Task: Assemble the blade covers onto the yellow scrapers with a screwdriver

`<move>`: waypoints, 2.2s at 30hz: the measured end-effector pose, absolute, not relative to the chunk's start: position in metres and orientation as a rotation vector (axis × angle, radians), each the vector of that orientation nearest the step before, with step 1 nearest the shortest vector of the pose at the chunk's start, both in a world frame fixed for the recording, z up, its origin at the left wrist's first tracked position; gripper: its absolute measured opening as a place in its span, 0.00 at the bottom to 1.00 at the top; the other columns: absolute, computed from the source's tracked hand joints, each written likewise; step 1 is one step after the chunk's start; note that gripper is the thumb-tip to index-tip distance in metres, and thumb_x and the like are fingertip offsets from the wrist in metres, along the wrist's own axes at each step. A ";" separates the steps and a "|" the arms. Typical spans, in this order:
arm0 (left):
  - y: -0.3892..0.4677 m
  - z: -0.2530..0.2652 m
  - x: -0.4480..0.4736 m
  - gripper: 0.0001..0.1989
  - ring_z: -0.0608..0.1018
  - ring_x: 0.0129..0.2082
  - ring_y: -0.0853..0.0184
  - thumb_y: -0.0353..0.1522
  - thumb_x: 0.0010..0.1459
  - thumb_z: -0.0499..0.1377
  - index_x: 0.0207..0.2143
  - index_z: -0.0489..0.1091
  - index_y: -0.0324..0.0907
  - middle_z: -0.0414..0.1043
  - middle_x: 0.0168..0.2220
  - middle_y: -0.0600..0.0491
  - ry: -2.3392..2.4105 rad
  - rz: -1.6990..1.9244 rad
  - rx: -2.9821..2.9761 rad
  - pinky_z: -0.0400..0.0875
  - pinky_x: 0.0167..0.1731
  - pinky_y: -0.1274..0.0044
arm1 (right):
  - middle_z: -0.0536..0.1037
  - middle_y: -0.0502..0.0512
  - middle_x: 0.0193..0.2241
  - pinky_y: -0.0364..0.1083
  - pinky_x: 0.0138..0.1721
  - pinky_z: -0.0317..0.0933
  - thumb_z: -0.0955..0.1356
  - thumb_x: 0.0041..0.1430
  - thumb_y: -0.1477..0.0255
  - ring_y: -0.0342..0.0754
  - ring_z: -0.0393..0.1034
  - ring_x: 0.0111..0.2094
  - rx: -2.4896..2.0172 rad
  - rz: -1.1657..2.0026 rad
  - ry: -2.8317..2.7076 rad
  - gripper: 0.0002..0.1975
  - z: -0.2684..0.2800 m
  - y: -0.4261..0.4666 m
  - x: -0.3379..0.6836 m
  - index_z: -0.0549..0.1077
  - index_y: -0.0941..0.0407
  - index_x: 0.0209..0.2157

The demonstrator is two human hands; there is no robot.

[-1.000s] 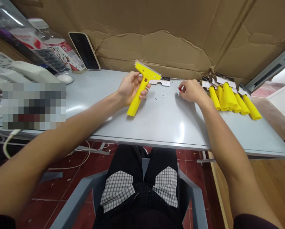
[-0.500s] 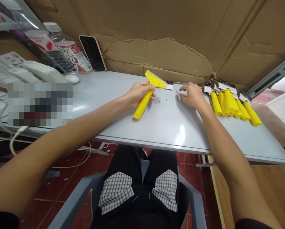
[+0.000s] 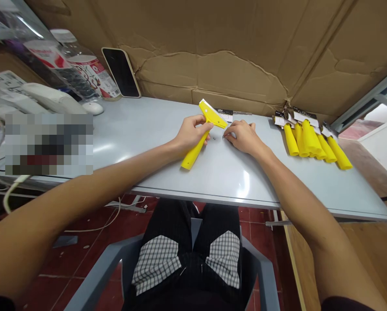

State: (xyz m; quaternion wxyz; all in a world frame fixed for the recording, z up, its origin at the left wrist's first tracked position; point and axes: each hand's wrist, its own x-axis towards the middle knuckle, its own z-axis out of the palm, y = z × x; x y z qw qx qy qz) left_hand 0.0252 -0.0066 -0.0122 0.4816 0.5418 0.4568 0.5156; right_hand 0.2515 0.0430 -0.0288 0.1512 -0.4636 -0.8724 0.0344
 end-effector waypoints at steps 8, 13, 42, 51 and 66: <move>-0.003 -0.019 0.022 0.03 0.77 0.25 0.74 0.30 0.68 0.66 0.39 0.77 0.40 0.80 0.50 0.48 1.152 1.229 1.332 0.73 0.22 0.76 | 0.85 0.66 0.54 0.66 0.63 0.61 0.69 0.71 0.69 0.67 0.74 0.59 -1.330 0.105 -2.280 0.09 -0.015 0.047 0.260 0.84 0.52 0.42; -0.006 -0.018 0.022 0.04 0.78 0.25 0.74 0.32 0.66 0.68 0.40 0.78 0.40 0.80 0.51 0.48 1.151 1.192 1.421 0.73 0.21 0.78 | 0.86 0.63 0.53 0.58 0.57 0.71 0.72 0.69 0.65 0.62 0.78 0.57 -1.206 0.248 -2.008 0.09 -0.002 0.038 0.256 0.86 0.51 0.43; 0.001 -0.014 0.019 0.02 0.77 0.25 0.72 0.29 0.65 0.67 0.37 0.78 0.40 0.78 0.37 0.51 1.101 1.223 1.262 0.72 0.23 0.77 | 0.81 0.55 0.27 0.52 0.37 0.66 0.72 0.68 0.56 0.51 0.73 0.29 -1.230 0.261 -2.182 0.18 0.011 0.009 0.238 0.72 0.51 0.27; 0.015 0.001 0.003 0.03 0.79 0.29 0.71 0.29 0.67 0.67 0.38 0.76 0.42 0.78 0.39 0.50 1.124 1.371 1.193 0.74 0.28 0.78 | 0.86 0.53 0.32 0.51 0.40 0.63 0.77 0.65 0.64 0.51 0.76 0.33 -1.161 0.514 -2.613 0.10 0.002 0.001 0.229 0.87 0.53 0.44; 0.027 0.006 -0.011 0.06 0.81 0.31 0.69 0.32 0.64 0.69 0.37 0.74 0.44 0.79 0.39 0.49 1.113 1.455 1.243 0.73 0.26 0.80 | 0.85 0.58 0.37 0.51 0.41 0.66 0.71 0.63 0.75 0.52 0.75 0.35 -1.033 0.408 -2.569 0.10 -0.016 0.003 0.222 0.86 0.57 0.42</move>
